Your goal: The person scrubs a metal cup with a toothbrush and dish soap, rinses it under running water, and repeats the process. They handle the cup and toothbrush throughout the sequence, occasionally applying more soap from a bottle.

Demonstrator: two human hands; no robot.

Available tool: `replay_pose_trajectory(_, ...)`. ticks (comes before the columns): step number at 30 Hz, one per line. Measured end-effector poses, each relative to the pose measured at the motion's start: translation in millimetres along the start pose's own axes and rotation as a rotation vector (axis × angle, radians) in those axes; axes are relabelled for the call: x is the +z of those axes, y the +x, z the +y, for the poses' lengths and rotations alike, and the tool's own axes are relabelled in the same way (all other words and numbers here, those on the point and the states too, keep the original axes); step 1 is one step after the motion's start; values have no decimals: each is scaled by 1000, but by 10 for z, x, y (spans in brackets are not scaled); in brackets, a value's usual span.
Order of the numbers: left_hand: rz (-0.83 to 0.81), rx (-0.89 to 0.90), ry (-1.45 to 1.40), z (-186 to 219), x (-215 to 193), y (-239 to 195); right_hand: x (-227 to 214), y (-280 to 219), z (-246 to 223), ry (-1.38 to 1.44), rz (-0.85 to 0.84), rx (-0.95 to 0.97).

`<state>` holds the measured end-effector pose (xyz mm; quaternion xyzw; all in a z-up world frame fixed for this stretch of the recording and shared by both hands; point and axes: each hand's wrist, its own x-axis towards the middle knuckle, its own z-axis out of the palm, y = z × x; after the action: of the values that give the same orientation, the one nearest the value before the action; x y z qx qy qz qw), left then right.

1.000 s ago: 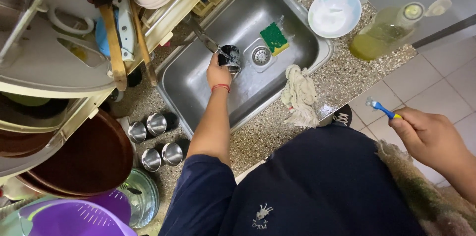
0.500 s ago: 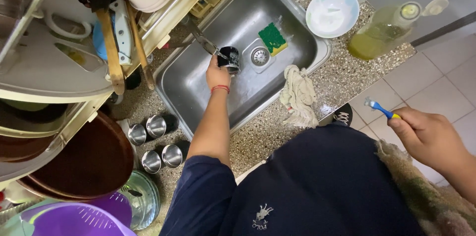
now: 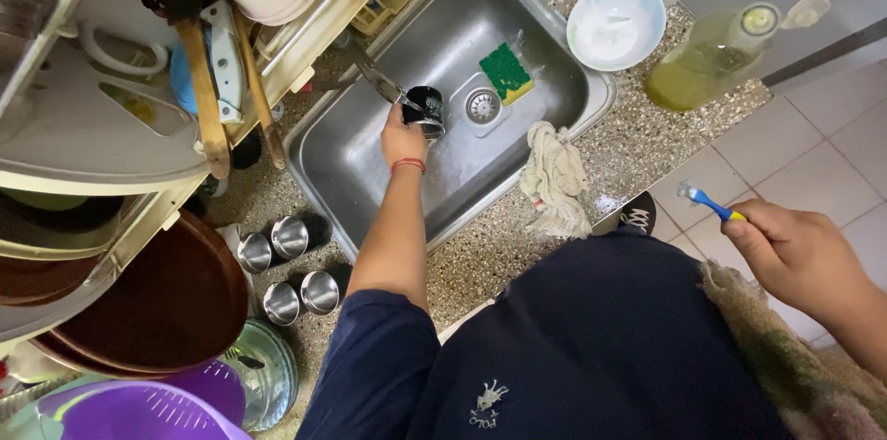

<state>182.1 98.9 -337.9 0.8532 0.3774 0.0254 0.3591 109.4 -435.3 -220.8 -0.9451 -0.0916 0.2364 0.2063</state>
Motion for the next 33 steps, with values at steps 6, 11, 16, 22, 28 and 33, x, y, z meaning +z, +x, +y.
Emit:
replay_pose_trajectory(6, 20, 7, 42, -57, 53, 57, -42, -9, -43, -21, -9, 22)
replay_pose_trajectory(11, -18, -82, -32, -48, 107, 128, -52, -27, -23, -26, -7, 23)
replay_pose_trajectory(16, -31, -164, -430, -379, 418, 351, -71, -60, 3, -37, -8, 21)
replay_pose_trajectory(22, -124, -437, -832, -177, 398, 183, -77, -70, 13, -51, -18, 65)
replay_pose_trajectory(28, -184, -462, -1225, -225, 472, 259, -48, -61, -14, 18, 39, -31)
replay_pose_trajectory(33, -126, -476, -1366, -249, 549, 259, -87, 11, -281, 87, -44, 95)
